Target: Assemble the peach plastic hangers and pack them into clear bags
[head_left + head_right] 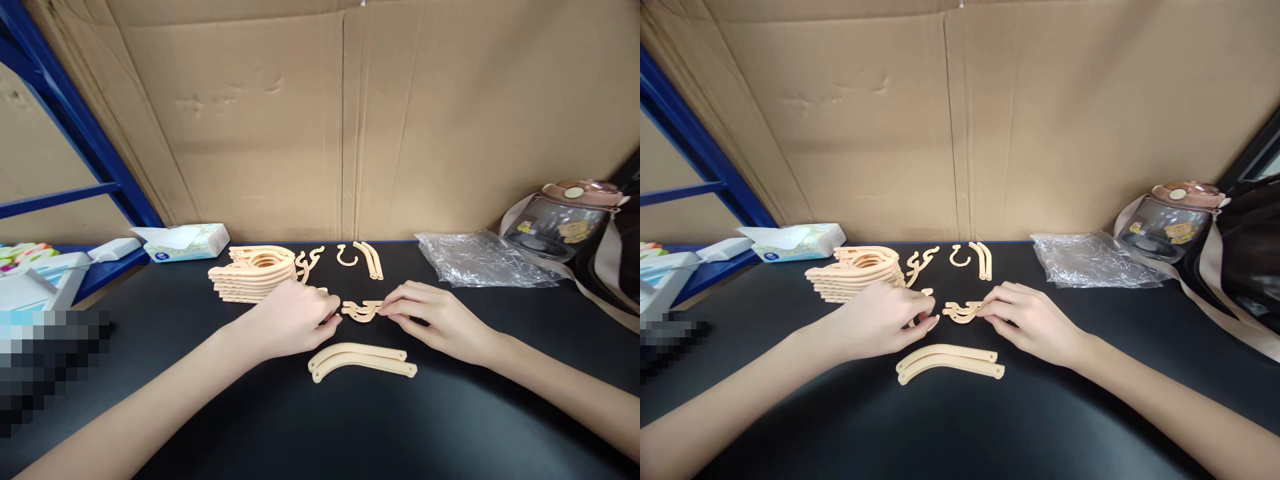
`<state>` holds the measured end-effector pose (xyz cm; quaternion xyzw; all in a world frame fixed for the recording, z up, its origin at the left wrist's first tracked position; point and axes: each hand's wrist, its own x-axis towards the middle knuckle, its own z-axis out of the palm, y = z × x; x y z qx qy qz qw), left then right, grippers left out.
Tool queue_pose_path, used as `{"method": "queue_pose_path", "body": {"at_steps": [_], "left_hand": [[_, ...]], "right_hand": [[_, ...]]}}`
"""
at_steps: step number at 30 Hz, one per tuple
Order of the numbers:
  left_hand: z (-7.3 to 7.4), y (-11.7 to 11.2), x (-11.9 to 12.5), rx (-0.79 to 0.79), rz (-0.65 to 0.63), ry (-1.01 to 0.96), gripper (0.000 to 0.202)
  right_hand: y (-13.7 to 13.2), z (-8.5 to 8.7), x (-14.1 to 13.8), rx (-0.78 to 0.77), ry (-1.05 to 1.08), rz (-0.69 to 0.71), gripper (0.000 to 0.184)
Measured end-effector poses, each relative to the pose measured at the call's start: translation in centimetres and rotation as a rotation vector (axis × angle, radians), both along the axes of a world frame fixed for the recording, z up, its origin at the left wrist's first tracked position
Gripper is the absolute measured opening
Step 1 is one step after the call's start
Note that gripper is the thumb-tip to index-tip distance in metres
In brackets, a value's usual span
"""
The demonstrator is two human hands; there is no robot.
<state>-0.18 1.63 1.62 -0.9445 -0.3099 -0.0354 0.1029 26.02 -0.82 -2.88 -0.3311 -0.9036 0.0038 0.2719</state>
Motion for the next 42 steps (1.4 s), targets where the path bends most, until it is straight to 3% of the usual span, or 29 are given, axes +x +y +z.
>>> {"method": "queue_pose_path", "body": {"at_steps": [5, 14, 21, 27, 31, 35, 39, 42], "left_hand": [[0.0, -0.6, 0.2, -0.062, 0.052, 0.041, 0.008], [-0.3, -0.1, -0.1, -0.278, 0.126, -0.042, 0.008], [-0.4, 0.1, -0.1, -0.125, 0.137, -0.069, 0.007], [-0.6, -1.2, 0.7, -0.029, -0.029, -0.155, 0.006], [-1.1, -2.2, 1.1, 0.013, -0.187, -0.100, 0.006], [-1.3, -2.5, 1.3, 0.077, -0.308, -0.043, 0.006], [-1.3, -2.5, 1.4, 0.140, -0.325, -0.023, 0.006], [-1.3, -2.4, 1.5, 0.180, -0.329, -0.021, 0.005]], "right_hand": [[0.0, -0.1, 0.0, -0.004, 0.006, -0.009, 0.026], [0.0, -0.1, 0.0, -0.020, 0.001, 0.003, 0.024], [-0.1, 0.0, -0.1, 0.039, 0.005, -0.004, 0.025], [-0.9, 0.0, -0.4, 0.234, 0.035, -0.075, 0.033], [-1.8, 0.4, -0.8, 0.092, 0.142, -0.076, 0.051], [-2.4, 0.6, -1.2, -0.059, 0.087, -0.011, 0.061], [-2.5, 0.3, -1.5, -0.169, 0.041, 0.037, 0.065], [-2.4, -0.1, -1.6, -0.281, 0.119, 0.034, 0.068]]}}
